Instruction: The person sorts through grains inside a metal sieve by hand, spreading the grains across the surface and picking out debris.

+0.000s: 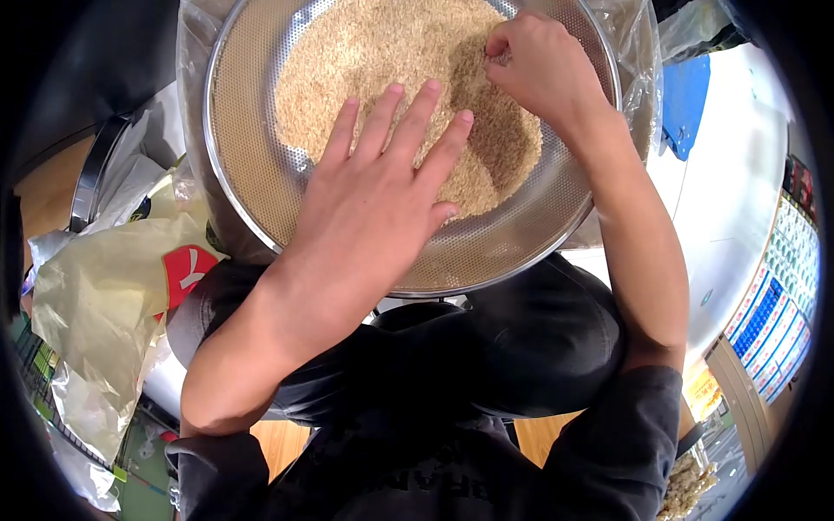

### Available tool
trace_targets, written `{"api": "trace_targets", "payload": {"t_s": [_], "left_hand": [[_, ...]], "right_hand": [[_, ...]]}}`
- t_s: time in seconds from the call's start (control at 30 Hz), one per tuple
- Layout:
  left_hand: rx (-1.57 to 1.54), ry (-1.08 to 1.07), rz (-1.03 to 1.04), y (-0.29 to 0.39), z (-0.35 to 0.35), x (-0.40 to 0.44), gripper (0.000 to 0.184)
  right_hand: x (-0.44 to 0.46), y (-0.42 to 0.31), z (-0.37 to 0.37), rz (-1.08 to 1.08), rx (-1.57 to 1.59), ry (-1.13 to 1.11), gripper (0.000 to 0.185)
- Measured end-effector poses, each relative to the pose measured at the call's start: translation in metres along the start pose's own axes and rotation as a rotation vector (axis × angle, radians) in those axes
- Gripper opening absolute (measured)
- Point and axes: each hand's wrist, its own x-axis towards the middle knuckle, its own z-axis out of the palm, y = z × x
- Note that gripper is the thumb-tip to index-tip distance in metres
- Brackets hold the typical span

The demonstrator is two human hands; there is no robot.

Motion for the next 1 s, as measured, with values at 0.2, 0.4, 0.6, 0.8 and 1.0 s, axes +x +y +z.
{"api": "trace_targets", "payload": {"t_s": [0.2,0.4,0.6,0.8,1.0], "left_hand": [[0.045,-0.051,0.005,0.0016,0.0011,0.0008,0.065],[0.09,-0.106,-0.005,0.0023,0.001,0.0019,0.065],[0.102,-0.118,0.0,0.0016,-0.0019,0.0014,0.065],[0.102,-0.12,-0.001,0.0013,-0.0042,0.0017,0.065],[0.105,-0.129,-0.003,0.0016,-0.0043,0.0013,0.064]], "right_hand": [[0.0006,-0.0032,-0.0015,-0.057,0.002,0.036,0.021],[0.0009,-0.0057,-0.002,-0.042,-0.008,0.025,0.02],[0.0016,-0.0046,-0.0002,-0.057,-0.008,0.025,0.018],[0.0023,-0.0053,-0.0025,-0.045,0.042,0.004,0.017],[0.0003,-0.0057,-0.0054,-0.017,0.012,-0.03,0.018]]}}
